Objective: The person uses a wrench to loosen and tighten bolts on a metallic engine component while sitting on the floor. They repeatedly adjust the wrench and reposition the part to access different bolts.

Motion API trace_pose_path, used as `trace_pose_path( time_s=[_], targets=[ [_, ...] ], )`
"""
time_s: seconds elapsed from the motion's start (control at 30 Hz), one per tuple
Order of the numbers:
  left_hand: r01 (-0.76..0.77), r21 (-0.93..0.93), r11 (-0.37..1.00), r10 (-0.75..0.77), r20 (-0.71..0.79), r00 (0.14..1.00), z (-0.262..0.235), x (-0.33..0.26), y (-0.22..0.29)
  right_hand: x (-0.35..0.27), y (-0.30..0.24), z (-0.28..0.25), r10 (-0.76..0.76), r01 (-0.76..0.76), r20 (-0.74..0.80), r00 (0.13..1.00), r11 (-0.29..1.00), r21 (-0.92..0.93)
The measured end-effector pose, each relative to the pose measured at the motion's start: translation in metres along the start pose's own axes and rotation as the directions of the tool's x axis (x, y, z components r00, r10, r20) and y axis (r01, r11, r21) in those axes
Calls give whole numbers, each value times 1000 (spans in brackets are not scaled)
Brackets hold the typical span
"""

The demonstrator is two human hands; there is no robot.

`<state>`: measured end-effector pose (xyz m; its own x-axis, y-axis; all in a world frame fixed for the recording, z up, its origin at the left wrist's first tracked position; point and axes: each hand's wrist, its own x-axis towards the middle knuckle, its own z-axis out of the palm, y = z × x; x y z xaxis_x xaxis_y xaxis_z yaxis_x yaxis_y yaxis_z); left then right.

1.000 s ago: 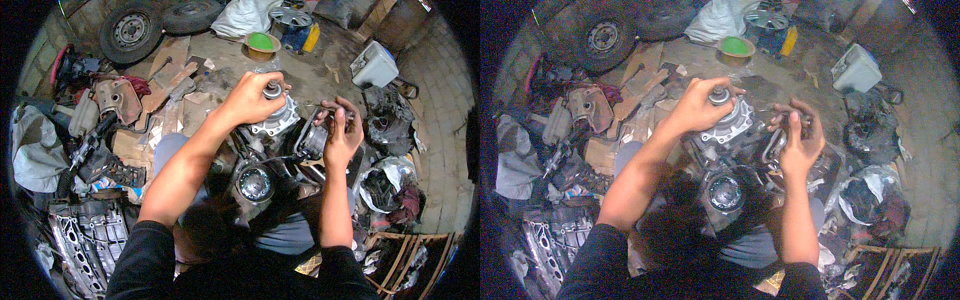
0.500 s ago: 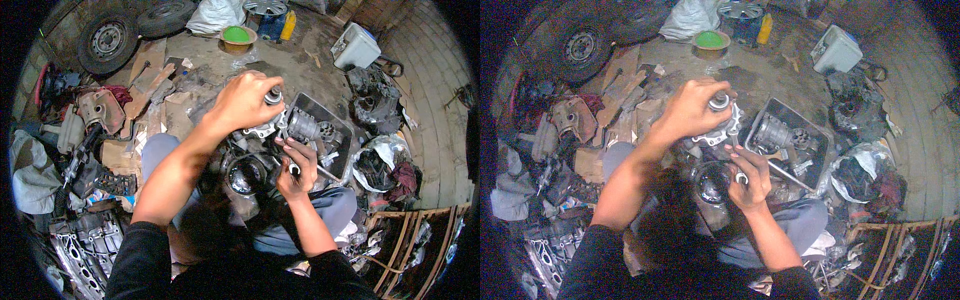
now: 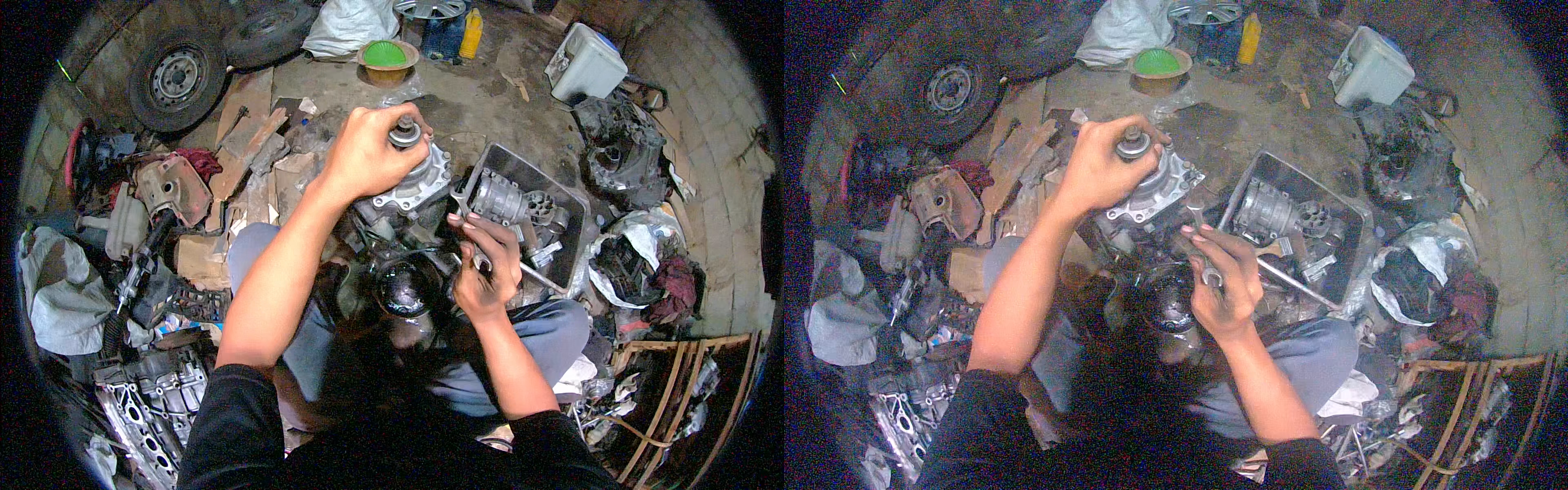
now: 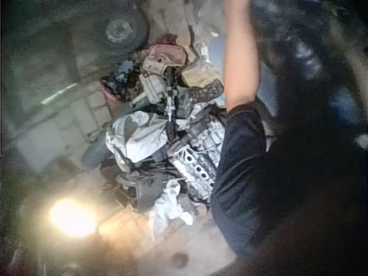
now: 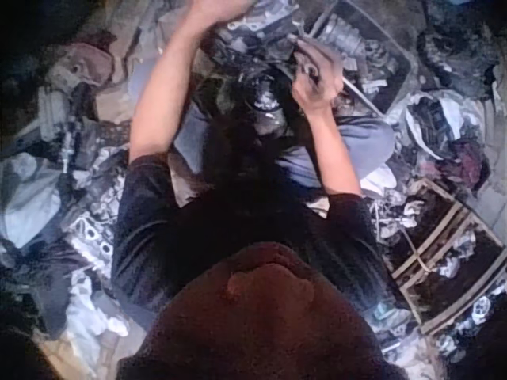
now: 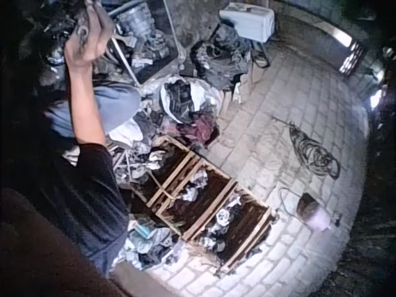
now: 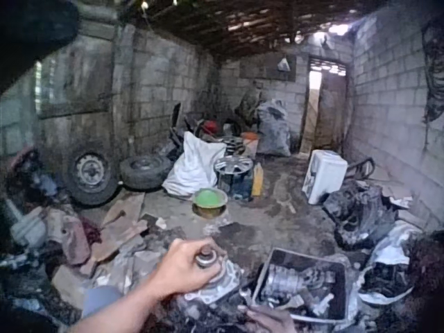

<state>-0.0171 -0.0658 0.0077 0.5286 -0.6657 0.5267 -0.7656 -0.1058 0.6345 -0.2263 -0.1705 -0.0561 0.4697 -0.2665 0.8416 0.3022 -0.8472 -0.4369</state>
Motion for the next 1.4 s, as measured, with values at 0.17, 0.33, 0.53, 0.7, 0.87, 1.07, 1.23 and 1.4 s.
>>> trace_pose_path(
  time_s=[0.17, 0.33, 0.53, 0.7, 0.87, 1.07, 1.23, 1.4],
  targets=[
    [-6, 1, 1000, 7, -36, 999, 4, 0, 2, 7, -2, 13, 0, 0, 4, 1000, 1000, 20],
    [-35, -12, 999, 34, -51, 998, 5, 1, -1, 1, -1, 21, -6, 6, 21, 1000, 999, -32],
    [-31, -27, 999, 29, -53, 998, 7, 0, -4, -5, -4, 25, -30, 45, 171, 985, 996, -83],
    [-26, -14, 1000, 26, -42, 999, 9, 2, -4, -2, -7, 31, 106, -106, 3, 994, 992, -76],
    [-4, -38, 999, 3, -27, 1000, 6, 0, 0, 7, 3, 36, 351, -327, -148, 925, 931, 163],
    [-43, -31, 999, 41, -40, 998, 6, 1, -5, 23, 6, 29, 778, -564, -14, 628, 467, 681],
    [-21, 19, 1000, 21, -22, 1000, 3, 1, -1, 30, 34, 27, 905, -580, 177, 387, 90, 810],
    [-18, 28, 999, 19, -32, 999, 1, 0, -3, 49, 57, 36, 892, -659, 310, 329, -18, 752]
  ],
)
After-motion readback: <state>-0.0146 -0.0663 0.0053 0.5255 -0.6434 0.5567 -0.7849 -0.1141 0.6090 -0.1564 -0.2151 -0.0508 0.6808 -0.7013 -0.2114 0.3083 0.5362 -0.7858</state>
